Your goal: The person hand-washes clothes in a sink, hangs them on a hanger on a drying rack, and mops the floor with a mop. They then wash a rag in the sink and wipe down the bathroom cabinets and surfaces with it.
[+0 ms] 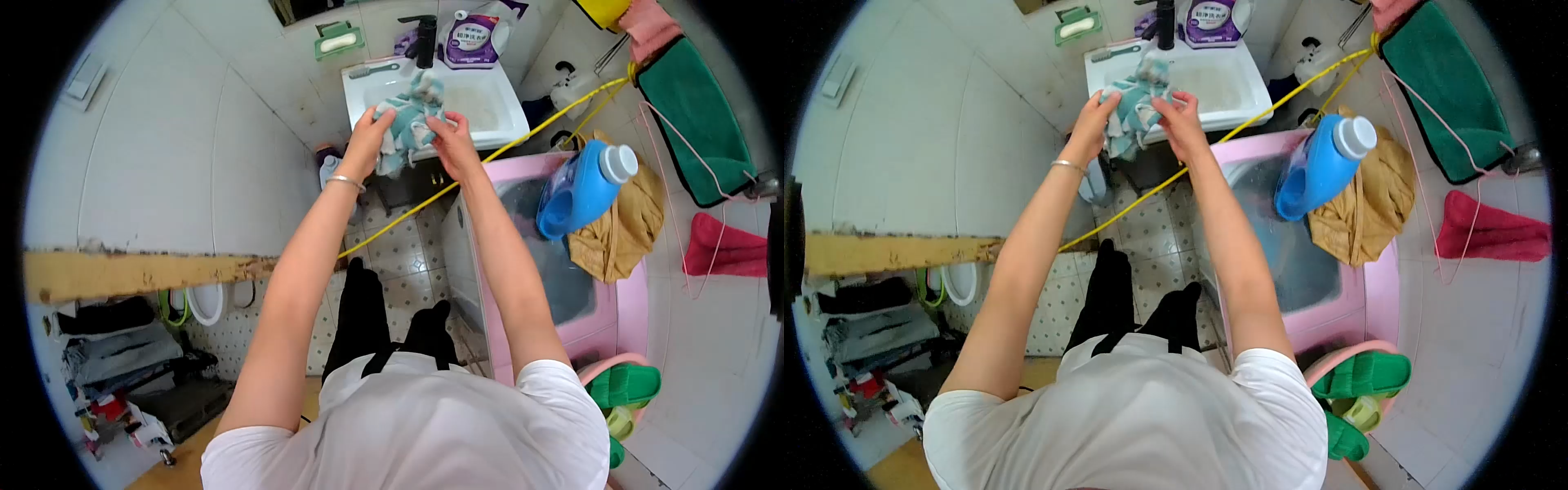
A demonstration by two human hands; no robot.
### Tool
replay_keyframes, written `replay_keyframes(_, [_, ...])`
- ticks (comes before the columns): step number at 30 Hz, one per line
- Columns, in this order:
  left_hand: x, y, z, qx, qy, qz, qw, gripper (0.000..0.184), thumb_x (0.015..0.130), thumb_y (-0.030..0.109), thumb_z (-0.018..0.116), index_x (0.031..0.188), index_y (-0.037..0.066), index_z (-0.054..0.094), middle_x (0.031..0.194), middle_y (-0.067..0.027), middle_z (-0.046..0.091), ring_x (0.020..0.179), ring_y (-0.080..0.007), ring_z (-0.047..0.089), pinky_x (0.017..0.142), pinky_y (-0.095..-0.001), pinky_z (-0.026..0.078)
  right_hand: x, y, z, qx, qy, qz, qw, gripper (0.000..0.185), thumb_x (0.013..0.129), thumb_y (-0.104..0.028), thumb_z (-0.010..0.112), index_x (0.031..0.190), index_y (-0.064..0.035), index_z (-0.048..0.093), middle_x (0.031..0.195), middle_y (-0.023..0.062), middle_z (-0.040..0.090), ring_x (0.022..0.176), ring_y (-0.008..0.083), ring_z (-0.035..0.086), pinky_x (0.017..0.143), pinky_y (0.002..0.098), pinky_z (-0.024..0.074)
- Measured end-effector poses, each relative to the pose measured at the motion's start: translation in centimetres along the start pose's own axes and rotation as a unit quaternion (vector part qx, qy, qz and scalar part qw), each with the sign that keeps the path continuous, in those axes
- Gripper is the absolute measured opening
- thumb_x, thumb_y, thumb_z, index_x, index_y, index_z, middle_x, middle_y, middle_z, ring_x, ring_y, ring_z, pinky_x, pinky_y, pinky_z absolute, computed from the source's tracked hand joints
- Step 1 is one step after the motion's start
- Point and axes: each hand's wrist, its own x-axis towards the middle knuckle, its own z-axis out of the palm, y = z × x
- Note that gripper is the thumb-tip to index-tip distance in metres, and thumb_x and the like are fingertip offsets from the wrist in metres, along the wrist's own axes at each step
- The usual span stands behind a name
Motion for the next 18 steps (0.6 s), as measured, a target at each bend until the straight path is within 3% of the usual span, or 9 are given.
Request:
replay_keyframes(2, [4.8, 0.4, -0.9, -0.033, -0.007, -0.013, 0.999, 0.027, 0.087, 0.021, 0.055, 0.109, 0.006, 0.051, 0.101, -0.0043, 0.057, 0.092, -0.0148, 0.052, 0.080, -0.0306, 0.042, 3.5, -1.3, -1.5, -0.079, -0.021, -0.035, 0.996, 0.036, 0.078, -0.011, 0.064, 0.108, -0.0061, 0.044, 0.096, 0.0054, 0.054, 0.083, 0.0137, 0.054, 0.068, 0.0270, 0.0460])
replay_keyframes(8, [14.7, -1.1, -4.0, -0.133, 0.085, -0.055, 0.986, 0.023, 0.089, 0.023, 0.052, 0.108, 0.011, 0.049, 0.103, -0.0042, 0.056, 0.093, -0.0184, 0.054, 0.083, -0.0392, 0.042, 13.3, -3.4, -6.3, -0.268, 0.138, -0.127, 0.945, 0.024, 0.076, -0.003, 0.055, 0.100, -0.0042, 0.051, 0.083, 0.0047, 0.057, 0.073, 0.0133, 0.054, 0.065, 0.0263, 0.0442])
replay_keyframes(11, [17.6, -3.1, -6.8, -0.100, 0.050, -0.036, 0.993, 0.026, 0.089, 0.024, 0.051, 0.111, 0.010, 0.047, 0.105, -0.0049, 0.055, 0.092, -0.0185, 0.054, 0.081, -0.0377, 0.043, 16.4, -2.1, -9.6, -0.298, 0.234, -0.083, 0.922, 0.021, 0.076, -0.003, 0.054, 0.097, -0.0044, 0.051, 0.082, 0.0049, 0.057, 0.071, 0.0137, 0.053, 0.066, 0.0249, 0.0431])
replay_keyframes(12, [18.4, -4.1, -7.3, -0.077, 0.054, -0.038, 0.995, 0.028, 0.089, 0.025, 0.050, 0.112, 0.008, 0.046, 0.104, -0.0051, 0.055, 0.089, -0.0185, 0.055, 0.077, -0.0353, 0.045, 17.4, -1.3, -10.4, -0.325, 0.247, -0.073, 0.910, 0.018, 0.076, -0.003, 0.050, 0.094, -0.0053, 0.050, 0.082, 0.0090, 0.059, 0.075, 0.0211, 0.057, 0.069, 0.0296, 0.0448])
replay_keyframes(13, [19.4, -5.3, -7.5, -0.077, 0.051, -0.043, 0.995, 0.028, 0.089, 0.025, 0.050, 0.112, 0.008, 0.046, 0.104, -0.0051, 0.055, 0.089, -0.0185, 0.055, 0.077, -0.0353, 0.045, 18.2, -0.5, -11.0, -0.326, 0.251, -0.071, 0.909, 0.018, 0.076, -0.003, 0.050, 0.094, -0.0053, 0.050, 0.082, 0.0090, 0.059, 0.075, 0.0211, 0.057, 0.069, 0.0296, 0.0448])
replay_keyframes(15, [20.8, -7.8, -8.0, 0.083, 0.098, -0.084, 0.988, 0.029, 0.089, 0.025, 0.051, 0.111, 0.006, 0.047, 0.102, -0.0053, 0.056, 0.089, -0.0181, 0.055, 0.074, -0.0344, 0.045, 19.4, 1.7, -11.8, -0.567, 0.261, -0.075, 0.777, 0.021, 0.075, -0.003, 0.049, 0.096, -0.0061, 0.048, 0.083, 0.0139, 0.060, 0.080, 0.0310, 0.060, 0.074, 0.0368, 0.0452])
replay_keyframes(16, [21.6, -9.5, -7.9, 0.168, 0.113, -0.061, 0.977, 0.042, 0.084, 0.026, 0.057, 0.118, 0.004, 0.044, 0.106, -0.0093, 0.056, 0.094, -0.0226, 0.055, 0.082, -0.0382, 0.044, 19.2, 1.6, -11.2, -0.621, 0.236, -0.005, 0.747, 0.035, 0.075, -0.002, 0.048, 0.109, -0.0106, 0.045, 0.105, 0.0201, 0.056, 0.093, 0.0395, 0.056, 0.079, 0.0433, 0.0445])
replay_keyframes(17, [22.3, -11.9, -8.0, 0.168, 0.110, -0.065, 0.977, 0.042, 0.084, 0.026, 0.057, 0.118, 0.004, 0.044, 0.106, -0.0093, 0.056, 0.094, -0.0226, 0.055, 0.082, -0.0382, 0.044, 19.2, 2.6, -11.3, -0.622, 0.240, 0.000, 0.746, 0.035, 0.075, -0.002, 0.048, 0.109, -0.0106, 0.045, 0.105, 0.0201, 0.056, 0.093, 0.0395, 0.056, 0.079, 0.0433, 0.0445])
replay_keyframes(18, [23.0, -14.1, -8.1, 0.313, 0.075, 0.042, 0.946, 0.051, 0.081, 0.027, 0.059, 0.123, 0.005, 0.041, 0.113, -0.0134, 0.052, 0.101, -0.0266, 0.052, 0.087, -0.0411, 0.042, 19.4, 3.4, -11.2, -0.688, 0.185, -0.013, 0.702, 0.046, 0.075, -0.003, 0.050, 0.118, -0.0154, 0.041, 0.117, 0.0202, 0.048, 0.099, 0.0403, 0.053, 0.082, 0.0434, 0.0446])
